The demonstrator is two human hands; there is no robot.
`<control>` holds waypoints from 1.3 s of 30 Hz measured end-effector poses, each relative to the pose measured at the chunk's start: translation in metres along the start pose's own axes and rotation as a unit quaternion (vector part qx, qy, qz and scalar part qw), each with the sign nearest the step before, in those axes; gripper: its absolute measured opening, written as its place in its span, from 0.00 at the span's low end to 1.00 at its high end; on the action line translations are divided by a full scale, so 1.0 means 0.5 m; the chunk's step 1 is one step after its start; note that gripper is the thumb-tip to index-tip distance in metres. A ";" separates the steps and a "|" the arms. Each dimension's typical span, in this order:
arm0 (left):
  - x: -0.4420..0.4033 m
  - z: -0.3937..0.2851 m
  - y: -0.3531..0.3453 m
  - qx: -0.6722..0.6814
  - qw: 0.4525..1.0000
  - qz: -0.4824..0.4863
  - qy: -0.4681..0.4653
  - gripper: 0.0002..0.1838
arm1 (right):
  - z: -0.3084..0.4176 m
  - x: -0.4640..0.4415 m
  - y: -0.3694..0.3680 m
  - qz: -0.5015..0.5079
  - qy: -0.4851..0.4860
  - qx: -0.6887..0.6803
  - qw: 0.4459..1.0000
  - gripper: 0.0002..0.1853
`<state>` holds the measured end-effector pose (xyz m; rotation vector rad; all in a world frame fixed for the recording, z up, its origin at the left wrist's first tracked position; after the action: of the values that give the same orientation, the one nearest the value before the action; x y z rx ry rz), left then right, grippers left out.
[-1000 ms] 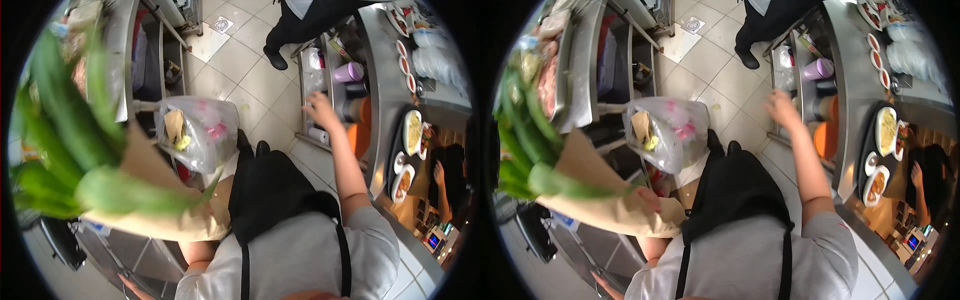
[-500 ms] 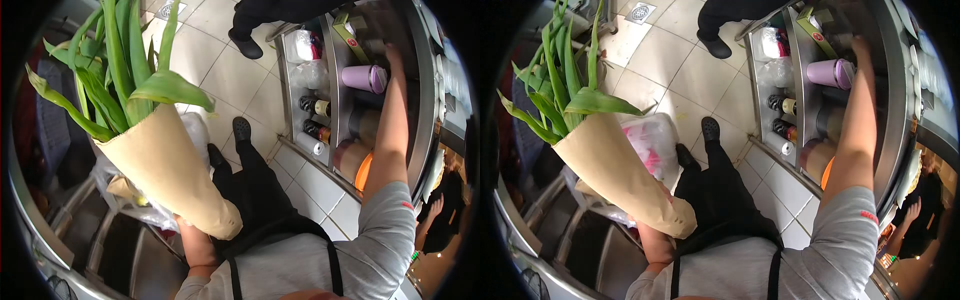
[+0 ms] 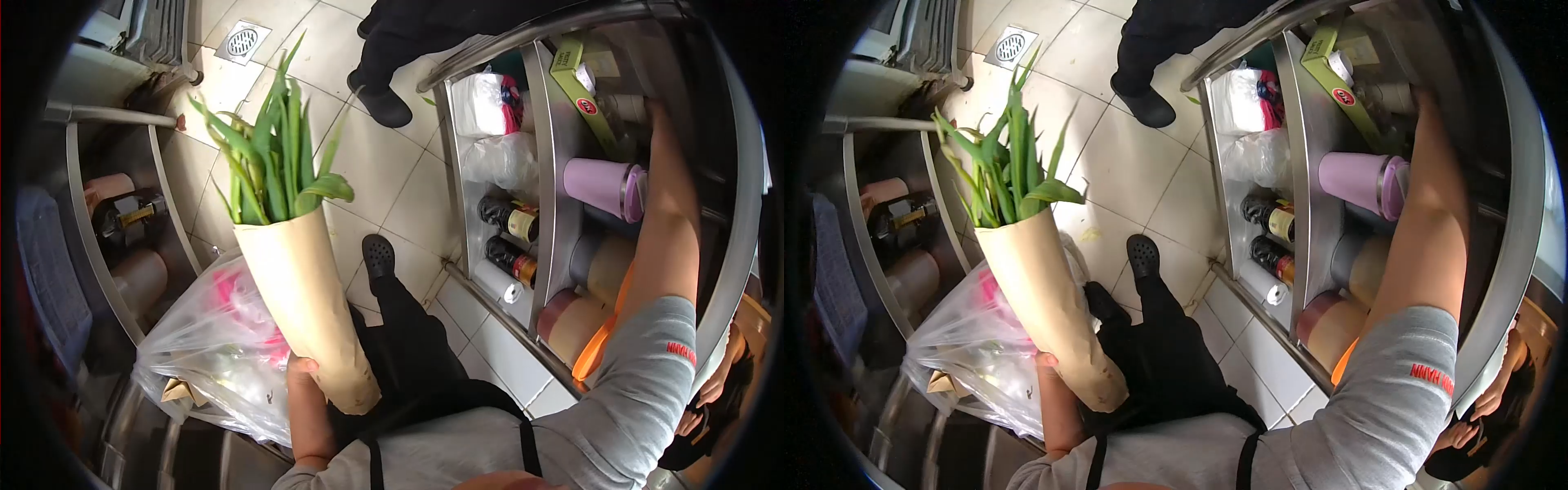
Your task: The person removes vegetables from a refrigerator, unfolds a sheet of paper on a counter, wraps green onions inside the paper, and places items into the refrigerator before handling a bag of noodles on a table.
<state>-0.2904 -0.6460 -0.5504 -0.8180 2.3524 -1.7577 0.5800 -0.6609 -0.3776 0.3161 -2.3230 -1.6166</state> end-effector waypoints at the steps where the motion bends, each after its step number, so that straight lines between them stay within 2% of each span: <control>1: -0.005 0.003 -0.004 0.004 1.000 -0.007 0.008 0.36 | -0.006 -0.007 0.000 0.016 -0.006 0.052 0.998 0.24; 2: -0.009 0.004 -0.010 0.010 1.000 -0.015 0.015 0.37 | -0.005 -0.010 -0.001 0.031 -0.008 0.093 0.995 0.23; 3: -0.008 0.003 -0.014 0.035 0.996 -0.067 0.050 0.44 | -0.006 -0.007 -0.008 0.045 -0.009 0.140 0.989 0.23; 6: -0.018 0.009 -0.019 -0.011 0.999 -0.034 0.024 0.44 | -0.005 0.000 0.006 0.037 -0.003 0.178 0.983 0.20; 7: -0.016 0.013 -0.021 -0.004 0.999 -0.039 0.029 0.44 | -0.007 0.012 0.006 0.021 0.004 0.153 0.988 0.20; 12: -0.002 0.013 -0.032 0.039 0.995 -0.080 0.037 0.43 | 0.005 0.107 0.045 -0.102 0.048 -0.026 0.993 0.15; 13: 0.001 0.008 -0.044 0.001 0.991 -0.127 0.039 0.42 | 0.013 0.140 0.059 -0.137 0.063 -0.078 0.986 0.14; 15: -0.009 -0.016 -0.086 -0.079 0.971 -0.222 0.039 0.40 | 0.023 0.221 0.074 -0.198 0.094 -0.194 0.956 0.13; 17: -0.045 -0.063 -0.156 -0.170 0.952 -0.246 0.061 0.34 | 0.061 0.342 0.094 -0.248 0.127 -0.335 0.900 0.11; 18: -0.056 -0.083 -0.182 -0.219 0.940 -0.255 0.067 0.32 | 0.088 0.411 0.097 -0.239 0.134 -0.415 0.868 0.11; 19: -0.058 -0.100 -0.203 -0.272 0.922 -0.265 0.079 0.29 | 0.121 0.487 0.096 -0.217 0.143 -0.493 0.830 0.10; 21: -0.028 -0.114 -0.215 -0.382 0.873 -0.293 0.074 0.26 | 0.202 0.650 0.084 -0.102 0.149 -0.651 0.737 0.09; 22: -0.004 -0.113 -0.215 -0.421 0.854 -0.294 0.081 0.28 | 0.251 0.747 0.072 0.002 0.143 -0.725 0.674 0.09; 23: 0.020 -0.116 -0.217 -0.458 0.834 -0.295 0.087 0.29 | 0.307 0.843 0.063 0.122 0.143 -0.803 0.565 0.07; 24: 0.044 -0.131 -0.237 -0.494 0.811 -0.299 0.092 0.30 | 0.358 0.944 0.075 0.264 0.112 -0.833 0.473 0.09; 25: 0.067 -0.160 -0.286 -0.529 0.775 -0.327 0.113 0.33 | 0.410 1.033 0.109 0.373 0.094 -0.809 0.444 0.13; 26: 0.101 -0.168 -0.304 -0.556 0.751 -0.335 0.122 0.34 | 0.454 1.113 0.124 0.413 0.106 -0.803 0.416 0.19; 28: 0.159 -0.217 -0.385 -0.590 0.704 -0.352 0.180 0.36 | 0.509 1.232 0.218 0.555 0.254 -0.672 0.420 0.20; 29: 0.182 -0.243 -0.424 -0.610 0.676 -0.352 0.217 0.38 | 0.537 1.276 0.289 0.582 0.323 -0.591 0.456 0.23; 31: 0.226 -0.279 -0.468 -0.650 0.650 -0.346 0.185 0.38 | 0.615 1.331 0.358 0.379 0.598 -0.522 0.475 0.29; 32: 0.248 -0.296 -0.494 -0.662 0.638 -0.346 0.187 0.38 | 0.647 1.346 0.402 0.470 0.546 -0.501 0.481 0.31; 33: 0.270 -0.317 -0.523 -0.663 0.634 -0.357 0.176 0.38 | 0.689 1.344 0.413 0.485 0.564 -0.479 0.466 0.35; 34: 0.286 -0.340 -0.552 -0.663 0.632 -0.365 0.167 0.38 | 0.706 1.354 0.528 0.520 0.540 -0.416 0.515 0.40; 35: 0.294 -0.359 -0.572 -0.664 0.630 -0.371 0.158 0.38 | 0.746 1.355 0.568 0.415 0.611 -0.427 0.521 0.40; 36: 0.299 -0.380 -0.576 -0.661 0.626 -0.386 0.148 0.39 | 0.803 1.334 0.573 0.278 0.659 -0.403 0.571 0.34; 37: 0.304 -0.398 -0.579 -0.659 0.622 -0.398 0.142 0.40 | 0.817 1.338 0.644 0.265 0.624 -0.449 0.582 0.25; 39: 0.300 -0.447 -0.591 -0.662 0.612 -0.416 0.118 0.40 | 0.885 1.300 0.695 0.271 0.620 -0.473 0.565 0.17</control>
<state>-0.3971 -0.5801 -0.1710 -2.1137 3.5270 0.5021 -0.1902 -0.3763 -0.1225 0.2638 -0.2790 -1.2738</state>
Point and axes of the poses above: each hand's wrist, its own x-axis away from the middle knuckle, its own y-axis out of the back of the hand, z = x × y, the point moved 3 cm from there along -x, towards the middle knuckle, and after that the axes turned 11 degrees about z, right-handed, at the moved point
